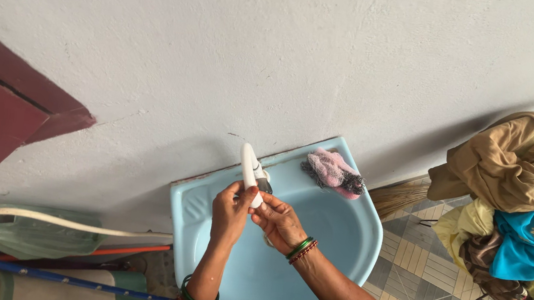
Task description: The person wipes down a blue pedestal sink with a cloth, cleans the faucet, and scrubs the area around the drain.
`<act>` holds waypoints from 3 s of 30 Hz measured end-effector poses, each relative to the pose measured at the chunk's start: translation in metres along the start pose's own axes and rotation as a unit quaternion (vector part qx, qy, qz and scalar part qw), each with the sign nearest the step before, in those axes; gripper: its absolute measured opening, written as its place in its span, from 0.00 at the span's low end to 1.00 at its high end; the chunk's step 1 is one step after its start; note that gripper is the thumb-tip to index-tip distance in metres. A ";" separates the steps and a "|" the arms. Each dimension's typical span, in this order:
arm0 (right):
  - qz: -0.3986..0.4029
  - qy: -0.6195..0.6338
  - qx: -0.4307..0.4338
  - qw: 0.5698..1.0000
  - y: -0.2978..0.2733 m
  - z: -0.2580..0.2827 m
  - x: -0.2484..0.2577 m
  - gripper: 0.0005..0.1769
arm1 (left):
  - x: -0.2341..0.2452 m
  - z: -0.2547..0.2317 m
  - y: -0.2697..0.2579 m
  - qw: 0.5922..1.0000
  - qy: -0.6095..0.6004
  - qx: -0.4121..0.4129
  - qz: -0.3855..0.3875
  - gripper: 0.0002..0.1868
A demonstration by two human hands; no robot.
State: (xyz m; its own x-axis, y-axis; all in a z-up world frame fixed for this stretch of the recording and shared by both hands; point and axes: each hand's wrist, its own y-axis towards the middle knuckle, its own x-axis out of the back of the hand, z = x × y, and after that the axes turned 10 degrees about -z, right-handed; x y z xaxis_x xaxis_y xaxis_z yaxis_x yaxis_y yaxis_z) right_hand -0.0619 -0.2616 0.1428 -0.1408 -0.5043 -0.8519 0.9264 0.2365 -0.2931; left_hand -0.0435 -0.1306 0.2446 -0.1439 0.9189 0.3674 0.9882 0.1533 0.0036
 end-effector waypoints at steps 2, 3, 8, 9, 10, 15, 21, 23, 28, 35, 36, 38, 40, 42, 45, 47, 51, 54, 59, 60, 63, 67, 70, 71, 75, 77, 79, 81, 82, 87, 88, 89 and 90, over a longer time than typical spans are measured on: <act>0.000 -0.003 -0.002 1.000 0.000 -0.001 0.002 0.19 | 0.000 -0.005 -0.002 1.000 -0.004 0.011 0.003 0.23; 0.000 -0.004 -0.002 1.000 0.002 -0.001 0.002 0.19 | 0.000 -0.008 -0.003 1.000 -0.004 0.011 -0.001 0.23; 0.035 -0.023 -0.019 0.999 0.015 -0.007 0.014 0.18 | 0.004 -0.018 -0.003 0.999 0.034 -0.016 -0.001 0.24; 0.053 -0.039 -0.028 0.997 0.019 -0.007 0.016 0.20 | 0.005 -0.019 -0.002 0.999 0.033 -0.015 -0.001 0.24; 0.055 -0.040 -0.028 0.997 0.021 -0.008 0.017 0.20 | 0.005 -0.020 0.000 0.999 0.045 0.018 0.011 0.24; 0.032 -0.119 -0.039 0.992 0.017 -0.001 0.006 0.27 | 0.009 -0.016 0.007 0.997 0.035 0.054 0.040 0.25; -0.002 -0.176 -0.065 0.982 0.014 0.005 -0.010 0.33 | 0.007 -0.010 0.008 0.997 0.069 -0.003 0.021 0.25; 0.007 -0.172 -0.068 0.983 0.013 0.006 -0.010 0.32 | 0.007 -0.007 0.007 0.997 0.065 0.022 0.026 0.26; -0.024 -0.299 -0.013 0.954 0.014 -0.007 0.001 0.36 | 0.010 0.005 0.010 0.999 0.025 0.009 0.026 0.25; -0.082 -0.396 0.313 0.859 0.033 -0.041 0.002 0.43 | 0.008 0.001 0.004 0.997 0.030 0.060 0.035 0.24; -0.095 -0.402 0.345 0.843 0.038 -0.042 -0.003 0.44 | 0.009 -0.001 0.005 0.997 0.029 0.058 0.034 0.24; -0.125 -0.314 0.276 0.900 0.046 -0.050 -0.013 0.41 | 0.009 -0.001 0.004 0.999 0.042 0.023 -0.005 0.23; -0.160 -0.219 0.202 0.941 0.049 -0.049 -0.010 0.39 | 0.009 0.000 0.005 0.999 0.031 0.016 -0.015 0.23; -0.088 -0.080 -0.022 0.993 0.053 -0.039 -0.002 0.24 | 0.008 0.000 0.006 0.999 0.022 0.007 -0.024 0.23; -0.001 -0.153 -0.102 0.983 0.050 -0.012 0.014 0.35 | 0.004 0.000 0.005 0.998 0.046 0.048 -0.008 0.22; 0.015 -0.160 -0.104 0.982 0.048 -0.009 0.015 0.33 | 0.002 0.001 0.005 1.000 0.021 0.009 -0.021 0.20; -0.052 -0.144 0.053 0.987 0.034 -0.029 0.004 0.30 | 0.004 0.001 0.005 0.997 0.005 0.075 0.012 0.18; -0.167 -0.194 0.226 0.940 0.039 -0.051 -0.006 0.32 | -0.002 0.000 -0.001 0.995 -0.009 0.098 0.002 0.18; -0.194 -0.153 0.157 0.956 0.055 -0.051 -0.009 0.29 | -0.004 0.002 -0.002 0.995 -0.048 0.081 -0.038 0.17; -0.181 -0.114 0.049 0.976 0.054 -0.042 -0.008 0.25 | -0.003 0.001 -0.002 0.995 -0.050 0.080 -0.040 0.17; 0.013 -0.144 -0.079 0.986 0.045 -0.005 0.008 0.28 | -0.009 -0.003 0.000 0.998 -0.012 0.020 -0.056 0.17; 0.063 -0.128 -0.129 0.981 0.049 0.010 0.025 0.27 | -0.014 -0.009 -0.003 0.999 -0.006 0.039 -0.026 0.16; -0.085 -0.131 0.006 0.988 0.048 -0.023 0.025 0.27 | -0.013 -0.013 -0.002 0.997 -0.026 0.068 -0.006 0.15; -0.129 -0.146 0.136 0.971 0.048 -0.036 0.024 0.29 | -0.014 -0.013 -0.001 0.994 -0.051 0.101 0.014 0.15; -0.287 -0.076 0.219 0.929 0.064 -0.052 0.014 0.26 | -0.013 -0.011 0.000 0.998 -0.016 0.054 -0.014 0.14; -0.199 -0.076 0.143 0.966 0.058 -0.045 0.012 0.24 | -0.007 -0.008 0.004 0.999 -0.024 0.042 -0.025 0.15; -0.105 -0.078 0.074 0.989 0.053 -0.020 0.014 0.22 | -0.006 -0.008 0.008 0.999 -0.016 0.046 -0.011 0.15; 0.003 -0.084 -0.100 0.991 0.046 0.002 0.018 0.21 | -0.011 -0.005 0.007 0.998 -0.008 0.056 0.010 0.15; 0.000 -0.084 -0.099 0.992 0.043 0.007 0.017 0.21 | -0.014 -0.004 0.009 0.998 -0.012 0.066 0.010 0.15; -0.141 -0.150 0.072 0.976 0.038 -0.007 0.011 0.27 | -0.017 0.005 0.009 0.995 -0.059 0.073 0.019 0.15; -0.138 -0.152 0.071 0.976 0.040 -0.016 0.013 0.27 | -0.017 0.006 0.010 0.995 -0.067 0.063 0.028 0.14; -0.160 -0.173 0.164 0.958 0.044 -0.024 0.016 0.29 | -0.016 0.008 0.012 0.995 -0.074 0.053 0.037 0.14; -0.181 -0.193 0.252 0.931 0.050 -0.031 0.020 0.32 | -0.015 0.009 0.013 0.995 -0.076 0.054 0.034 0.14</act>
State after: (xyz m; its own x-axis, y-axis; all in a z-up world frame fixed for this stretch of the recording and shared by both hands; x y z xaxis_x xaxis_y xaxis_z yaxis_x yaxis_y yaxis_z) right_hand -0.0290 -0.2343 0.0972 -0.4300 -0.7589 -0.4891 0.9024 -0.3778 -0.2071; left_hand -0.0294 -0.1396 0.2310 -0.0922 0.9713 0.2191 0.9855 0.1205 -0.1193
